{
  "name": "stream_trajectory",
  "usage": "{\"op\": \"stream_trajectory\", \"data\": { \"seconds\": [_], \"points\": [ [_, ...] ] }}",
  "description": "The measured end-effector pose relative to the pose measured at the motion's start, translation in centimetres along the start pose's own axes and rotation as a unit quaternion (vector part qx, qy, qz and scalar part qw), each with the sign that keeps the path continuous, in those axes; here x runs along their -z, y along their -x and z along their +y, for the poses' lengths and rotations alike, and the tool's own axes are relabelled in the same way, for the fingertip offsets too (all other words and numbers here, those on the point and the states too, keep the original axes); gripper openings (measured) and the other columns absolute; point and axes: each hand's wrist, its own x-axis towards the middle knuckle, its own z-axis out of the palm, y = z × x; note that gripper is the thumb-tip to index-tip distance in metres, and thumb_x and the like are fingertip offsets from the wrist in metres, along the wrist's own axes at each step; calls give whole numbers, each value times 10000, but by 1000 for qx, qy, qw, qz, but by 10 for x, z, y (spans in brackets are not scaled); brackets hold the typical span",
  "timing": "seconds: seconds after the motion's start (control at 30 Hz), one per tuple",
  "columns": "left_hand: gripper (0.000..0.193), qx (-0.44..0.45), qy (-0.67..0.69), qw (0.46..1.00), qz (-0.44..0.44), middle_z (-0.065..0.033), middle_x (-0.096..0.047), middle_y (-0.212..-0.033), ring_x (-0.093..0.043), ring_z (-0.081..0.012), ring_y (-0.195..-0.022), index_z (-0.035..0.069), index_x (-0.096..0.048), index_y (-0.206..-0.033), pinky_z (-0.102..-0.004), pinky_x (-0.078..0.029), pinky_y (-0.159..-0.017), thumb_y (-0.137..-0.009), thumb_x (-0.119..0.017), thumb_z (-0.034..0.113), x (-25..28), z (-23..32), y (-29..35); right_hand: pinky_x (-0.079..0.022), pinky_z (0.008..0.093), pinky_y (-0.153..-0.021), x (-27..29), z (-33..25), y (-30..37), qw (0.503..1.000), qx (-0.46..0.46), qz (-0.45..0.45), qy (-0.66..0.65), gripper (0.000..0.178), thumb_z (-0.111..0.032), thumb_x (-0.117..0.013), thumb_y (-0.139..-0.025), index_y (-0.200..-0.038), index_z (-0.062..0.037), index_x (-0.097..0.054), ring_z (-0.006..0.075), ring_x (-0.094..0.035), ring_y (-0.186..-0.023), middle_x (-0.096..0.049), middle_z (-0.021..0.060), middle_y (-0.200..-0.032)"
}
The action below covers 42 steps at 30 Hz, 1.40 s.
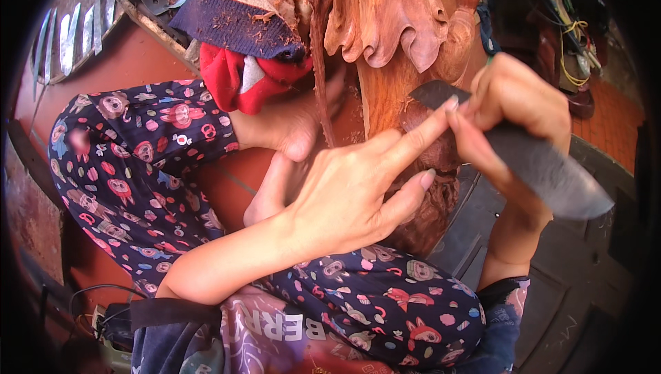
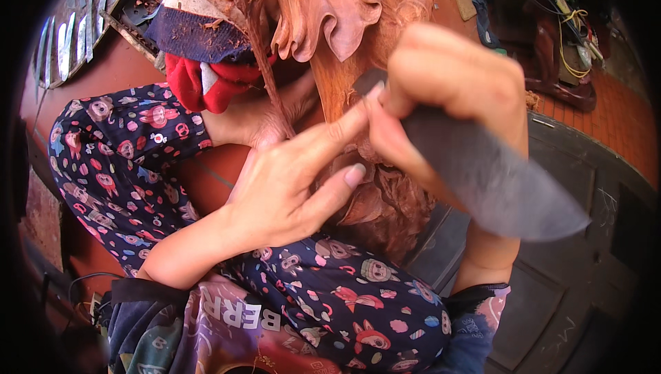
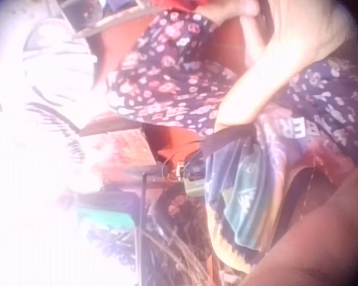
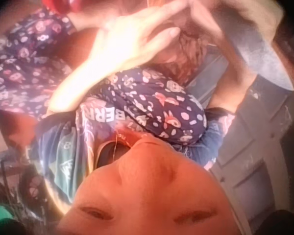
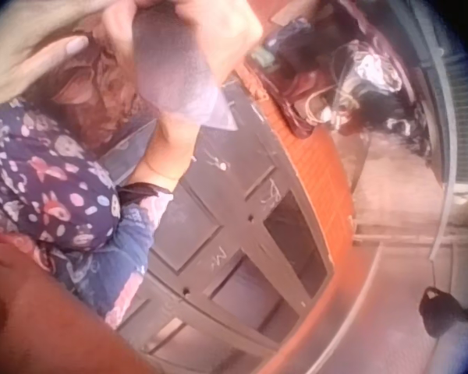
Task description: The person carves a wooden sculpture of a figure using various chisels and a sanding block. They refine details on the face, torso, and limbs, occasionally switching tools and wiping away wood shavings.
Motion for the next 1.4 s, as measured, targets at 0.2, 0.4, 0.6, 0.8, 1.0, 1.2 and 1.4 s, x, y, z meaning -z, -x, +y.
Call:
{"op": "stream_trajectory", "data": {
  "seconds": [0.2, 0.4, 0.6, 0.8, 1.0, 1.2, 1.4],
  "points": [
    [627, -75, -30, 994, 76, -208, -533, -1418, -601, -345, -1218, 21, -372, -1502, -374, -501, -980, -928, -590, 145, -7, -14, -5, -439, 299, -666, -4, 4, 5, 999, 3, 37, -38, 252, 81, -717, -672, -641, 4, -479, 199, -532, -689, -541, 94, -698],
    [674, -39, -19, 996, 78, -199, -591, -1327, -654, -358, -1072, 79, -330, -1536, -419, -544, -867, -928, -601, 182, 3, -6, -4, -440, 295, -663, -13, 4, -10, 994, 39, 94, -50, 259, 73, -730, -673, -637, 2, -484, 191, -533, -691, -556, 96, -708],
    [708, -39, -25, 998, 39, -135, -643, -1032, -661, -313, -842, 115, -322, -1550, -379, -543, -707, -909, -614, 176, -9, -5, -2, -439, 294, -672, 5, 5, -1, 1000, -6, 1, -24, 257, 71, -729, -676, -638, 0, -485, 195, -533, -692, -550, 92, -705],
    [719, -70, -46, 995, 56, -129, -613, -947, -635, -301, -781, 82, -314, -1549, -372, -526, -677, -902, -618, 163, -9, -7, -9, -441, 290, -705, 5, 17, 4, 997, 35, 37, -54, 249, 72, -736, -679, -644, -3, -501, 195, -545, -734, -565, 86, -733],
    [674, -91, -33, 990, 100, -229, -598, -1300, -674, -367, -1018, 108, -360, -1532, -411, -555, -839, -910, -616, 159, -6, -7, -12, -435, 314, -722, -2, 7, -3, 992, 5, 113, -62, 235, 37, -724, -698, -637, -3, -501, 190, -533, -734, -546, 83, -726],
    [669, -51, -8, 998, 46, -205, -640, -1185, -675, -360, -938, 98, -363, -1529, -410, -554, -785, -915, -615, 178, -5, 0, -10, -420, 310, -728, 9, 14, 2, 998, 7, 27, -63, 244, 35, -728, -698, -639, -7, -495, 183, -525, -756, -533, 75, -732],
    [662, -18, -46, 998, 37, -202, -631, -1228, -680, -339, -926, 111, -372, -1527, -408, -557, -778, -913, -613, 171, -5, 3, -12, -419, 302, -738, 6, 20, 6, 995, 8, 44, -92, 230, 35, -729, -704, -665, -4, -505, 180, -521, -787, -546, 80, -769]
  ]
}}
